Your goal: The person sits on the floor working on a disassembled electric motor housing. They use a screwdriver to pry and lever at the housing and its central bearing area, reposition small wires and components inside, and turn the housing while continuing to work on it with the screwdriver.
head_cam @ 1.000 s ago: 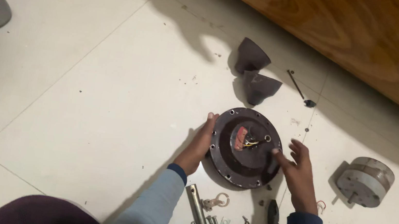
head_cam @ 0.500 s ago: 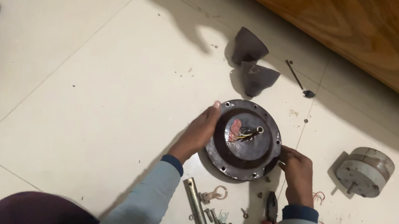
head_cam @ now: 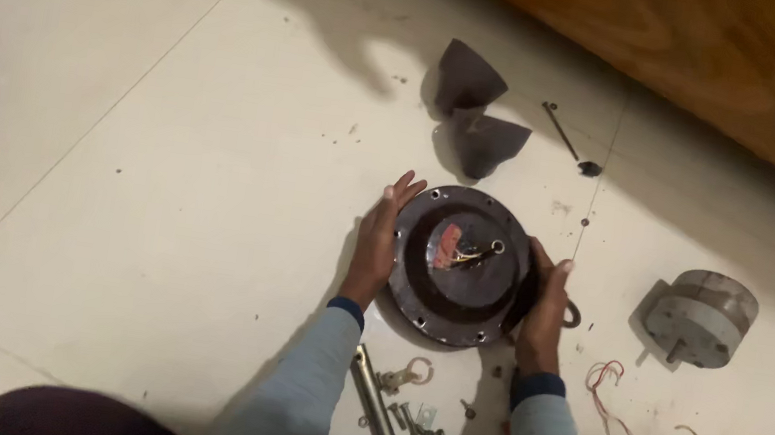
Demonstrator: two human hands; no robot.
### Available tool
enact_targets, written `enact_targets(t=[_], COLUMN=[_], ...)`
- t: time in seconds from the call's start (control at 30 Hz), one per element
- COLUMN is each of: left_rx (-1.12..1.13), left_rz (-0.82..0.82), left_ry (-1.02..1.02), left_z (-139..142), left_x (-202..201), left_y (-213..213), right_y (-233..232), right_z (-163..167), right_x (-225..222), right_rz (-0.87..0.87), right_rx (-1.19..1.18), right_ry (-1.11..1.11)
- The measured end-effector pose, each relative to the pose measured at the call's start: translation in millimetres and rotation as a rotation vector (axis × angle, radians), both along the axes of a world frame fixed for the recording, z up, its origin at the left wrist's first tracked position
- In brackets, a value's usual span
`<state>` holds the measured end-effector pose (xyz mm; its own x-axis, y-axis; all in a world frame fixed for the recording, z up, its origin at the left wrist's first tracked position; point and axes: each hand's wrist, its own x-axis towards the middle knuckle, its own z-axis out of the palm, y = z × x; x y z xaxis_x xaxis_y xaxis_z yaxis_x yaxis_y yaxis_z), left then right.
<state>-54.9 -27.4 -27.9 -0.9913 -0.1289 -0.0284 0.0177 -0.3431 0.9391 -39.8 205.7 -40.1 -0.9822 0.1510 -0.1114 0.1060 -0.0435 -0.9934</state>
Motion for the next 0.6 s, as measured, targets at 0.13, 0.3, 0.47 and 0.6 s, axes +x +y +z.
enact_targets(t=[0.13,0.3,0.47,0.6], left_rx=[-0.036,-0.094,0.043,0.113], left_rz=[0.025,0.003,-0.006,-0.012], left_ry=[0.029,-0.07,-0.003,-0.022], left_z=[-4.2,-10.5,-14.9,-20.3], left_x=[-2.0,-4.2,-7.3,-5.2], left_y=[4.0,4.2,5.7,6.1], right_y=[-8.3,-12.1,-14.4,-16.1], right_z=[-3.2,1.0,5.9,8.3], right_x=[-2.9,-4.6,-5.6,-2.8], right_rz=[0.021,0.074,0.023,0.048], right_rx=[-0.154,-0.133,0.07,-0.018], right_ry=[0.021,0.072,0.087,0.111])
